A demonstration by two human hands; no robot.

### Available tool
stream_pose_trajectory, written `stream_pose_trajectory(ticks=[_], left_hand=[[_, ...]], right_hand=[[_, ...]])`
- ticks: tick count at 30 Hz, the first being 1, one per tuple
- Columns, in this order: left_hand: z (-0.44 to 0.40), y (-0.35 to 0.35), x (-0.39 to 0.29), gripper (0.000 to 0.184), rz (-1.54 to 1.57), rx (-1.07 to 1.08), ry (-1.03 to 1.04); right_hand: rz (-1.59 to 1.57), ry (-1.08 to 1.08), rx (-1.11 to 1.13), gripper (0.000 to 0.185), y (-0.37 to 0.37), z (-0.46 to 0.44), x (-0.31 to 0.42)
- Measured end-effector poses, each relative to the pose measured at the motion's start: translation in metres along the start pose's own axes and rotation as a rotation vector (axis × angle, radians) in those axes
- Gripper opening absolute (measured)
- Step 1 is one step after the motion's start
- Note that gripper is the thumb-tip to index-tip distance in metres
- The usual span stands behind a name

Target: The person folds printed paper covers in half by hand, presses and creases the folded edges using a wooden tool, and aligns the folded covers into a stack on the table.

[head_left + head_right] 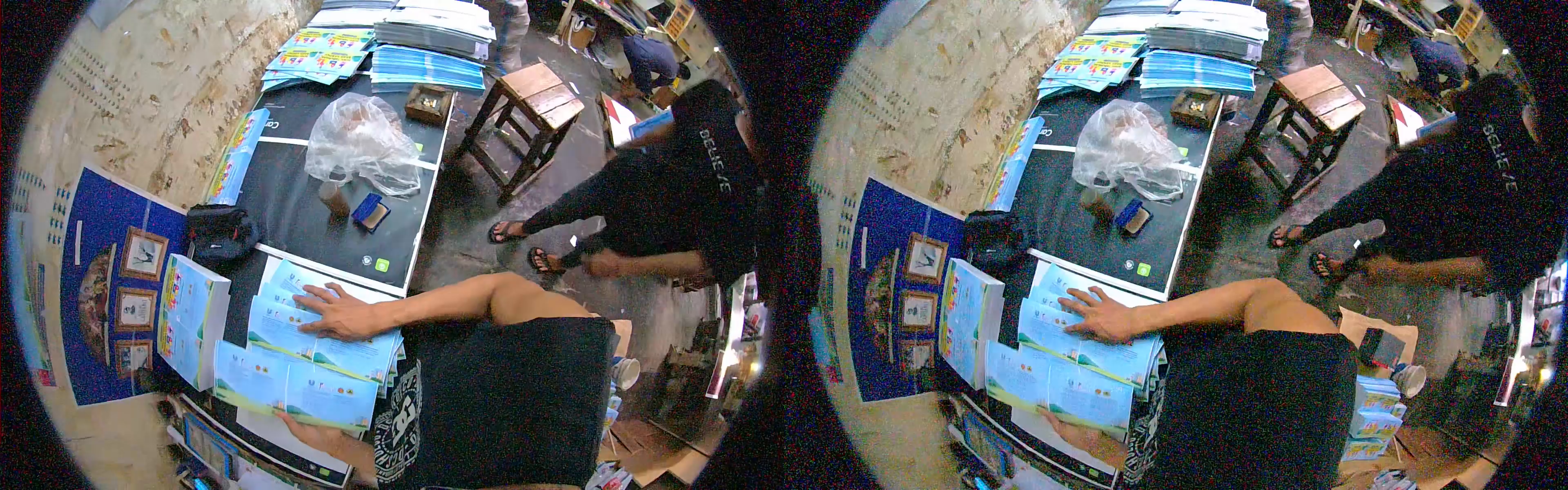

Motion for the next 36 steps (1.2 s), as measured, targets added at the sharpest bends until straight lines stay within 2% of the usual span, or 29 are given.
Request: stream_pose_trajectory(ticks=[2, 5, 8, 9, 11, 13, 15, 17, 19, 20, 22, 23, 24, 26, 29, 30, 31, 33, 34, 36], left_hand=[[-0.005, 0.021, 0.014, 0.068, 0.028, -0.024, -0.096], [-0.023, 0.010, 0.038, 0.068, -0.004, 0.056, -0.071], [-0.016, 0.043, 0.044, 0.066, 0.081, 0.009, -0.132], [-0.013, 0.051, 0.043, 0.065, 0.088, -0.029, -0.132], [-0.006, 0.064, 0.041, 0.064, -0.116, 0.028, -0.057], [-0.006, 0.057, 0.038, 0.065, -0.146, 0.051, -0.043], [-0.012, 0.048, 0.037, 0.065, -0.001, 0.056, -0.095], [0.000, 0.053, 0.029, 0.066, -0.208, 0.084, -0.013], [0.008, 0.058, 0.020, 0.067, -0.282, 0.063, 0.035], [0.011, 0.051, 0.013, 0.068, -0.253, 0.027, 0.043], [0.002, 0.007, 0.000, 0.067, 0.115, 0.022, -0.090], [-0.001, -0.018, -0.005, 0.067, -0.151, 0.110, 0.077], [0.004, -0.014, -0.011, 0.066, -0.418, 0.194, 0.244], [0.007, -0.012, -0.011, 0.064, -0.329, 0.079, 0.209], [0.008, 0.002, -0.006, 0.061, -0.276, 0.011, 0.189], [0.007, 0.010, -0.002, 0.060, -0.264, 0.010, 0.171], [0.006, 0.027, 0.005, 0.060, -0.234, 0.018, 0.124], [0.000, 0.048, 0.020, 0.060, -0.117, 0.016, 0.033], [-0.005, 0.055, 0.029, 0.061, -0.028, 0.001, -0.010], [-0.011, 0.060, 0.043, 0.061, 0.086, 0.026, -0.152]], right_hand=[[-0.125, -0.006, 0.050, 0.041, -0.001, -0.001, 0.001], [-0.424, 0.168, 0.211, 0.050, -0.020, -0.010, 0.010], [-0.343, 0.124, 0.212, 0.066, -0.028, -0.008, 0.019], [-0.371, 0.137, 0.222, 0.065, -0.033, -0.008, 0.022], [-0.433, 0.155, 0.244, 0.064, -0.039, -0.008, 0.025], [-0.460, 0.153, 0.244, 0.063, -0.037, -0.010, 0.023], [-0.485, 0.150, 0.241, 0.063, -0.034, -0.010, 0.022], [-0.501, 0.151, 0.231, 0.062, -0.033, -0.010, 0.020], [-0.519, 0.154, 0.241, 0.061, -0.036, -0.011, 0.018], [-0.535, 0.158, 0.235, 0.061, -0.032, -0.010, 0.014], [-0.491, 0.164, 0.260, 0.059, -0.027, -0.009, 0.007], [-0.372, 0.151, 0.186, 0.062, -0.021, -0.006, 0.003], [-0.253, 0.136, 0.114, 0.067, -0.020, -0.005, 0.003], [-0.119, 0.171, 0.045, 0.077, -0.015, 0.000, 0.004], [0.005, 0.017, 0.004, 0.062, -0.010, 0.004, 0.006], [-0.038, 0.007, 0.006, 0.041, -0.003, 0.005, 0.003], [-0.125, 0.045, 0.034, 0.038, -0.005, 0.004, 0.005], [-0.292, 0.126, 0.082, 0.043, -0.011, 0.000, 0.007], [-0.400, 0.171, 0.080, 0.058, -0.014, -0.004, 0.007], [-0.392, 0.192, 0.141, 0.064, -0.024, -0.008, 0.010]])
Point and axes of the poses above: each hand's wrist, its own z-axis away from the middle knuckle, its own y-axis out of the palm, x = y × z, the point moved 2 cm from there along -z, towards the middle knuckle, and after that the axes turned 7 degrees about z, right-handed, at the moved point
